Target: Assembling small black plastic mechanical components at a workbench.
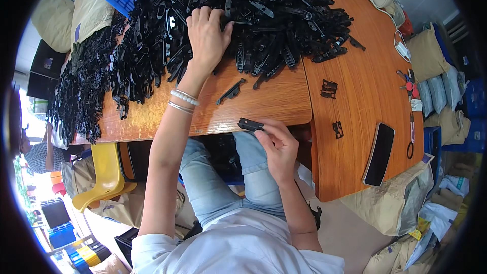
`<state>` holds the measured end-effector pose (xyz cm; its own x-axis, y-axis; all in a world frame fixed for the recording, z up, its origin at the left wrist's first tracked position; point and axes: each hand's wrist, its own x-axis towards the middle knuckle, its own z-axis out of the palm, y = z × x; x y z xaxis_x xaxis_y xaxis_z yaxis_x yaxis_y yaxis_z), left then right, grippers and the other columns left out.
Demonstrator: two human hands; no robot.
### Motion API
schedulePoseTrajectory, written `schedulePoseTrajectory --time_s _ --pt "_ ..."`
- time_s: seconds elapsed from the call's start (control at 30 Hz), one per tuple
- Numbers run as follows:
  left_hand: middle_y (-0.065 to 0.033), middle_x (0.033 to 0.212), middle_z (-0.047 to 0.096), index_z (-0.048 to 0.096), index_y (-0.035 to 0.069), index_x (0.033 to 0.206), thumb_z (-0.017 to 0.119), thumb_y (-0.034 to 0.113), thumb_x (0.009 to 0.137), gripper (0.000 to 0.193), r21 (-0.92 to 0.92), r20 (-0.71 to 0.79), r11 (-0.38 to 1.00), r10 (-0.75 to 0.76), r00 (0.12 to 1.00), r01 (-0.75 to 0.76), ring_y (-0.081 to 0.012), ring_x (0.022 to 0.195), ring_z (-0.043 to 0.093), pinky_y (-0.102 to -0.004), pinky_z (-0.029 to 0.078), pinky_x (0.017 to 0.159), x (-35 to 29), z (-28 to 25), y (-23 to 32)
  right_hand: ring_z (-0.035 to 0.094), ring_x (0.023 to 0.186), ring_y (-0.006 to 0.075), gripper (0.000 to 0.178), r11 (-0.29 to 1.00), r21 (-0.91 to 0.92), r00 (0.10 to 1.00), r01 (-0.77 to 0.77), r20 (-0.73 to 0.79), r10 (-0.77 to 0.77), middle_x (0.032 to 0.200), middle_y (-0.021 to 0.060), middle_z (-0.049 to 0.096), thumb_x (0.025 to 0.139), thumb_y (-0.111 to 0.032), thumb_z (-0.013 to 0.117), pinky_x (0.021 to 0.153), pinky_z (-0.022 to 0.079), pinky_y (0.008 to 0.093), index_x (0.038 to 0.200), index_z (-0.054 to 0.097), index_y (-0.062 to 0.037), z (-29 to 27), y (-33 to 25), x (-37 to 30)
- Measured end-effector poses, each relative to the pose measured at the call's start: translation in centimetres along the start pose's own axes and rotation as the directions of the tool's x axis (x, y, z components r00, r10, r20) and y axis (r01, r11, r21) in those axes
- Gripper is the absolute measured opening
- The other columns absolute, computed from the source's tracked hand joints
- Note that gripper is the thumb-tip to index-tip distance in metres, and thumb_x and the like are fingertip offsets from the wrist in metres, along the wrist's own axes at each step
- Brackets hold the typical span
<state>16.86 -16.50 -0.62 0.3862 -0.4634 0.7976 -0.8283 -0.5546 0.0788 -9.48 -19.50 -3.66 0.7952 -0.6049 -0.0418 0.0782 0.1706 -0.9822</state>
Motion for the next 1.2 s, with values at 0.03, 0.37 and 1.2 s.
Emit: schedulePoseTrajectory --time_s 0.03,0.37,1.2 --pt "-0.0098 0.081 0.048 0.058 0.003 0.082 0.065 0.012 0.067 0.018 -0.017 -0.009 1.0 -0.013 1.0 0.013 -0.0256 0.08 0.043 -0.0357 0.033 0.071 -0.1 0.0 0.0 0.054 0.08 0.0109 0.014 1.0 -0.01 1.0 0.001 0.012 -0.001 0.102 0.0101 0.058 0.08 0.002 0.059 0.067 0.045 0.021 0.093 0.061 0.0082 0.0 0.3 0.2" --pt "-0.0097 0.081 0.048 0.061 0.004 0.075 0.059 0.006 0.066 0.009 0.137 0.066 0.971 0.188 0.98 -0.195 -0.025 0.081 0.044 -0.0334 0.035 0.069 2.9 1.9 0.1 0.053 0.076 0.0108 0.014 0.999 0.045 0.999 -0.019 0.039 0.018 0.101 0.0111 0.057 0.08 0.003 0.059 0.067 0.046 0.0213 0.093 0.06 0.0098 0.0 1.7 0.2" --pt "-0.0042 0.058 0.058 0.06 -0.004 0.086 0.059 0.017 0.085 0.021 -0.207 0.959 -0.246 0.138 0.246 0.947 -0.0023 0.034 0.04 -0.0158 0.024 0.028 -8.7 -11.6 3.9 0.06 0.067 0.0123 0.013 1.0 0.006 0.971 0.028 0.237 -0.028 0.08 0.0078 0.061 0.082 -0.003 0.061 0.061 0.046 0.0207 0.089 0.061 0.0072 1.6 -1.7 1.0"
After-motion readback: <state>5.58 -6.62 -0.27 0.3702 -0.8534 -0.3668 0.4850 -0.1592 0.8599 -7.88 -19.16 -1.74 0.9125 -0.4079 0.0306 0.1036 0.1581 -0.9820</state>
